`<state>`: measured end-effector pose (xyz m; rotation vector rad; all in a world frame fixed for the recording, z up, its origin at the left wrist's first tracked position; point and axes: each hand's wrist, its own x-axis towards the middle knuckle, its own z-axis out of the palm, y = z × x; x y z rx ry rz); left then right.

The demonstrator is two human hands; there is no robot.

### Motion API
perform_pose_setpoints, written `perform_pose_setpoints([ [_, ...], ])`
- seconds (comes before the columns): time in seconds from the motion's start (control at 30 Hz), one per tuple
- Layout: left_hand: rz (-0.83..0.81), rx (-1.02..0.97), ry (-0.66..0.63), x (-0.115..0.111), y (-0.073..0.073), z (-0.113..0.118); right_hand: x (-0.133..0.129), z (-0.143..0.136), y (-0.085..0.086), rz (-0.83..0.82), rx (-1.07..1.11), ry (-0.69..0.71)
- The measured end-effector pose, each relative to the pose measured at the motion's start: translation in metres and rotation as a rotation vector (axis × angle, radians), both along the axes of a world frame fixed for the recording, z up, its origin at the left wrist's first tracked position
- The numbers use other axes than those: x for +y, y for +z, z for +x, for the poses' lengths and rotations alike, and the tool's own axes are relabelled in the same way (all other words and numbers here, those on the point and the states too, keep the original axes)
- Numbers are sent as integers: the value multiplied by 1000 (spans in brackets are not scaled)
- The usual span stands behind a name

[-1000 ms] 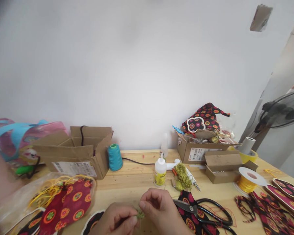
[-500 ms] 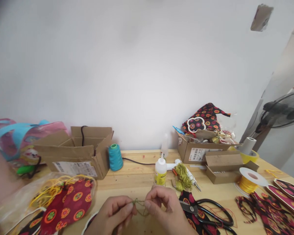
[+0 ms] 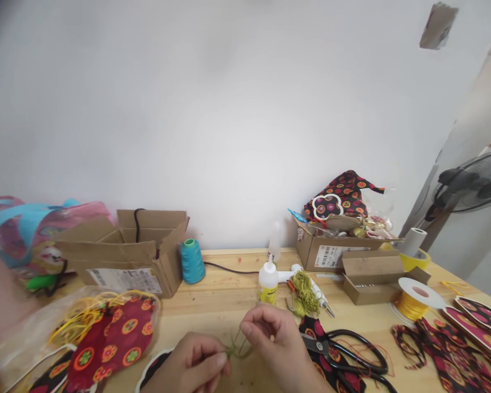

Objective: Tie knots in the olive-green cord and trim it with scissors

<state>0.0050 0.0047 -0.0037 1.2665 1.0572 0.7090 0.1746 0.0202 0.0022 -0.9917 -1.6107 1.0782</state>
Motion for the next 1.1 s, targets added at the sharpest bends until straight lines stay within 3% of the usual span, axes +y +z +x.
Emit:
perform_pose_setpoints([
  [0.2,47,-116,151,6,-3,-4,-5,7,13,213,-167,11],
  [0.3,75,-171,150,6,-1,-5,-4,10,15,216,-185,-6],
  [0.43,97,-210,178,4,1,-4,-1,13,16,200,-237,94],
  [0.63,85,-174,165,0,7,-2,0,12,16,279,-159,3],
  [0.8,74,-133,149,-1,7,-1,-6,2,6,360,-133,104],
  [1.1,-2,-128,93,3,2,-1,-3,-3,-1,384,-165,119],
])
